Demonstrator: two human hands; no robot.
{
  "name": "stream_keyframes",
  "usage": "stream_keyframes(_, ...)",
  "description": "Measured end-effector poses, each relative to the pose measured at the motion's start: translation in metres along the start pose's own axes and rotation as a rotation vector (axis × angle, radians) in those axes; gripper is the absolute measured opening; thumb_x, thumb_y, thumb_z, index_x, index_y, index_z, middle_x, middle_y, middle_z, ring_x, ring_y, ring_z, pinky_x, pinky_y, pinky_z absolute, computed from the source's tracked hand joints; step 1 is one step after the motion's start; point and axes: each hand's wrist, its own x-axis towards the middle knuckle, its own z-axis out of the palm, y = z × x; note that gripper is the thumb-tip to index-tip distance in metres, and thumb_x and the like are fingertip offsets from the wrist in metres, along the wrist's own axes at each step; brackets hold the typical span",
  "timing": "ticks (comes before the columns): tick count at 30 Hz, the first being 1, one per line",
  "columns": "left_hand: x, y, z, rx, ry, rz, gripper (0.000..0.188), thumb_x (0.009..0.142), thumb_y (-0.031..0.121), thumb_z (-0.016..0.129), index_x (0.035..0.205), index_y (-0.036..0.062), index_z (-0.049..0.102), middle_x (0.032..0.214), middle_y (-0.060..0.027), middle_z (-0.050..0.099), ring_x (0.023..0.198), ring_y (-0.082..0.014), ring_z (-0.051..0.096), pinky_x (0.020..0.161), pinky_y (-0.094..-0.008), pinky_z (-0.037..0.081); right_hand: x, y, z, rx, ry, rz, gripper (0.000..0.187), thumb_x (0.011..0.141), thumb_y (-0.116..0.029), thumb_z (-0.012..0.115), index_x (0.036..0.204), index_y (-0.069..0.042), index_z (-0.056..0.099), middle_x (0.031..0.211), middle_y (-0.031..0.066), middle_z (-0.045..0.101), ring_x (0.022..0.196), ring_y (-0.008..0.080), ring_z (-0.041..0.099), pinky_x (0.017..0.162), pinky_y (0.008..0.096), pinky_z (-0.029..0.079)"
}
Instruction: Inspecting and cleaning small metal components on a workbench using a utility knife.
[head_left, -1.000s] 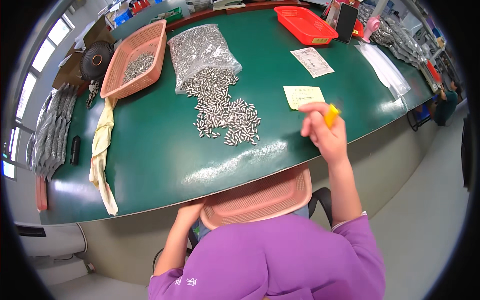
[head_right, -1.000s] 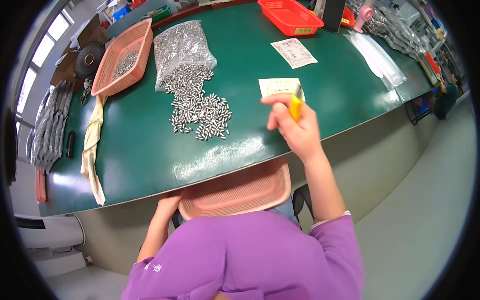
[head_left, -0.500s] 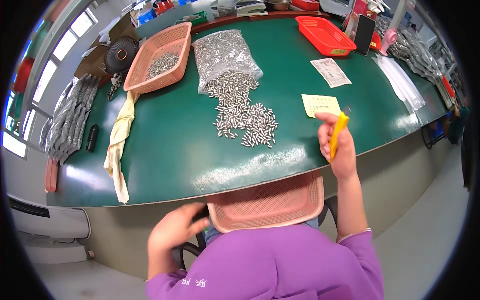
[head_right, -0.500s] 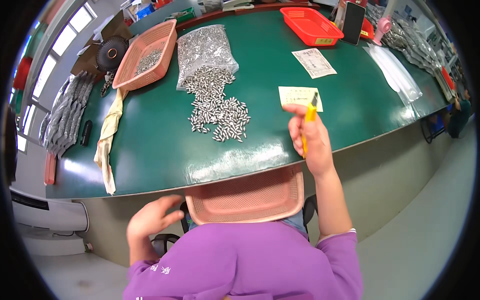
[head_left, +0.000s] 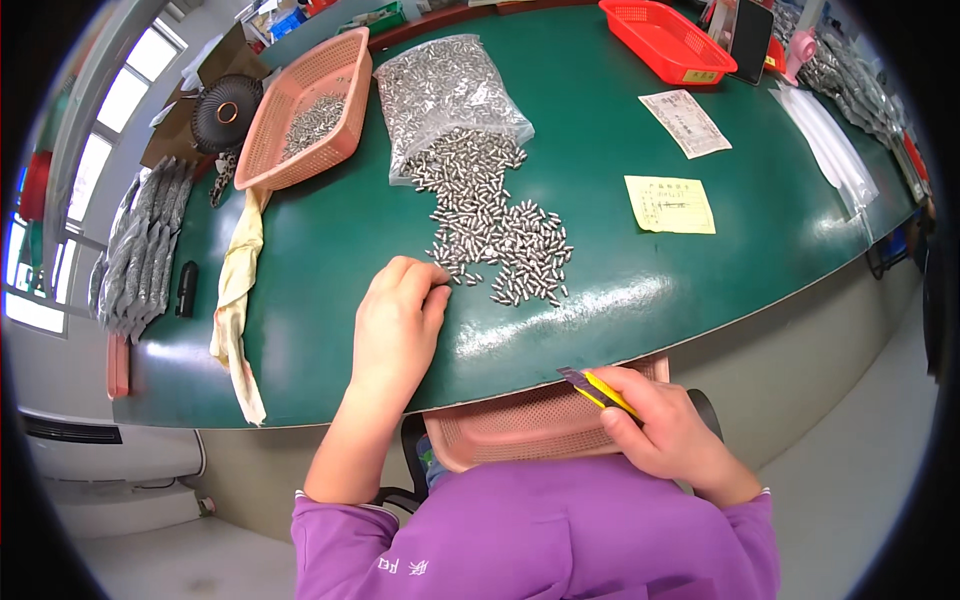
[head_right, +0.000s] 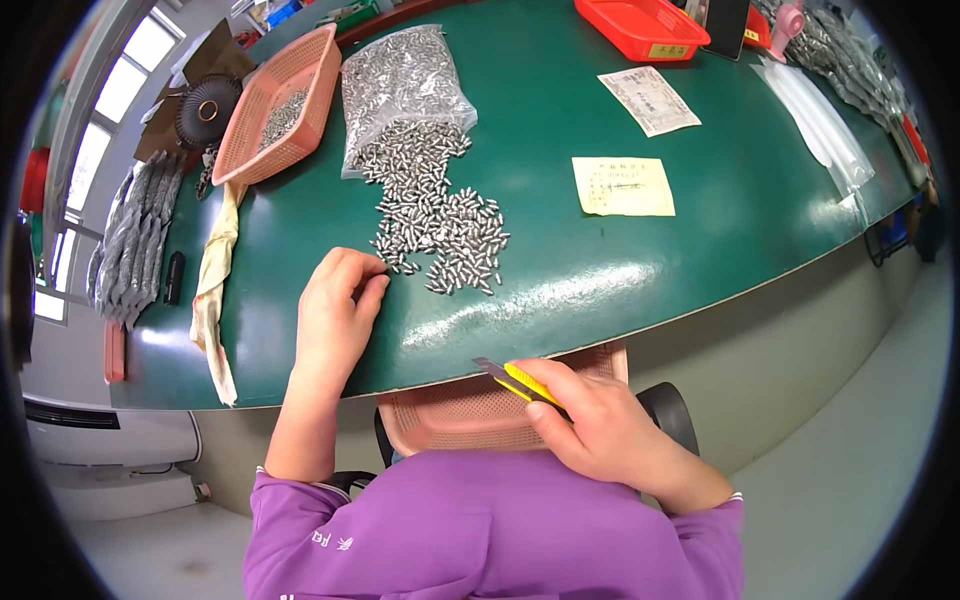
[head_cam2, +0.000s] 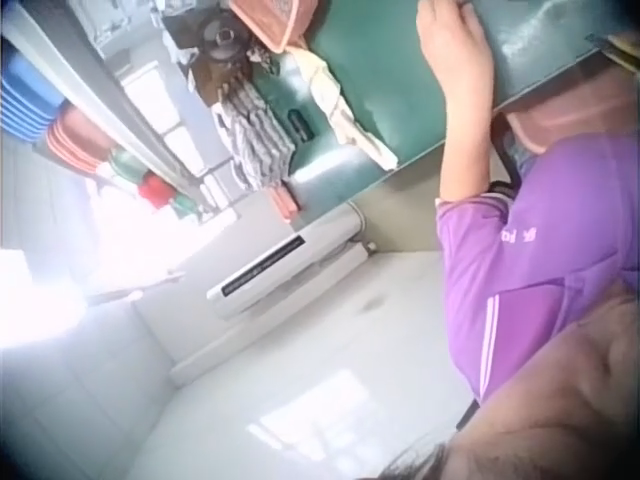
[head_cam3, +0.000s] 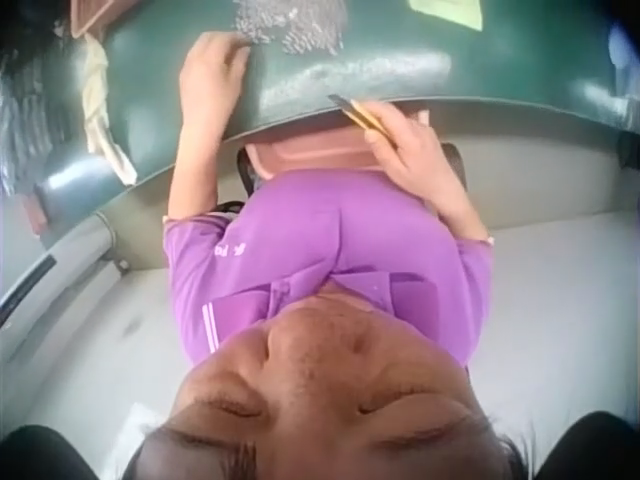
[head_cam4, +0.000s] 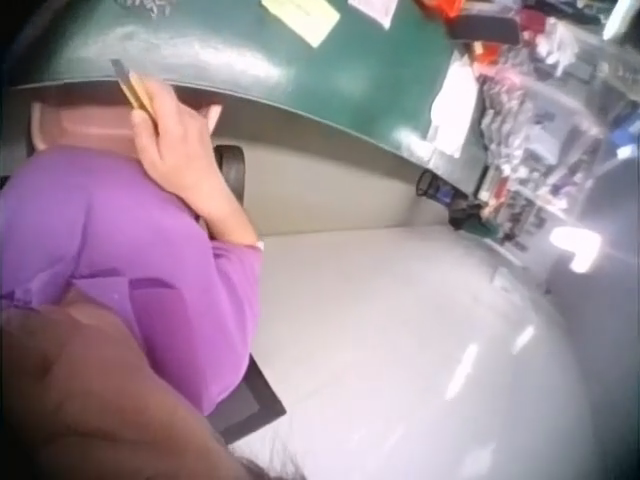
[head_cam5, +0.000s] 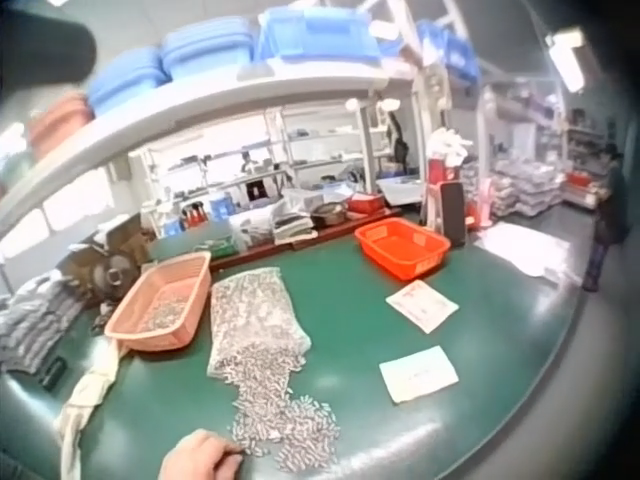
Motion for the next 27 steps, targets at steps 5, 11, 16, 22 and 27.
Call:
stream_keyframes(5,0.0,0.001,0.0,-0.067,-0.018,-0.161,0.013,0.082,0.002,0.073,0.092,0.0012,0.065,0.089,-0.0129,0.064,0.084,-0.0324,0.064,0.076,-0.0412,0.053,0.006,-0.007,0.002,-0.049,0.008,0.035,0.038,0.094,-0.012,0.063,0.13,-0.002,0.058,0.097,0.0166,0.072,0.082,0.0334,0.071,0.073,0.0403,0.055)
stream_keyframes(11,-0.007,0.0,-0.006,0.002,-0.073,-0.137,0.012,0.084,0.002,0.071,0.088,0.0001,0.06,0.087,-0.013,0.063,0.078,-0.03,0.064,0.071,-0.0407,0.052,0.007,-0.002,0.007,-0.135,0.05,-0.028,0.04,0.092,-0.011,0.064,0.131,-0.003,0.058,0.092,0.0151,0.073,0.077,0.0312,0.071,0.07,0.0389,0.055)
stream_keyframes(16,-0.027,0.023,-0.012,-0.175,-0.119,-0.142,0.012,0.088,0.0,0.067,0.094,-0.0005,0.057,0.085,-0.0119,0.061,0.071,-0.0259,0.061,0.066,-0.0351,0.051,0.005,-0.001,0.014,-0.148,0.069,-0.006,0.05,0.09,-0.01,0.062,0.139,-0.006,0.054,0.089,0.0129,0.073,0.071,0.0297,0.071,0.069,0.0392,0.055)
stream_keyframes(22,-0.039,0.045,0.004,-0.443,-0.038,0.099,0.017,0.079,-0.011,0.073,0.091,0.0003,0.07,0.095,-0.0108,0.071,0.089,-0.0221,0.068,0.079,-0.0304,0.054,0.008,-0.009,0.013,-0.378,0.018,-0.004,0.06,0.089,-0.008,0.06,0.148,-0.008,0.046,0.087,0.0125,0.072,0.063,0.0297,0.069,0.066,0.0418,0.055)
stream_keyframes(27,-0.041,0.041,0.025,-0.388,0.012,0.209,0.02,0.073,-0.003,0.079,0.089,0.0032,0.07,0.096,-0.0089,0.069,0.09,-0.0277,0.067,0.076,-0.038,0.054,0.012,-0.007,0.02,-0.279,0.085,-0.028,0.062,0.089,-0.009,0.061,0.149,-0.009,0.046,0.081,0.0112,0.07,0.059,0.0258,0.067,0.058,0.0396,0.054)
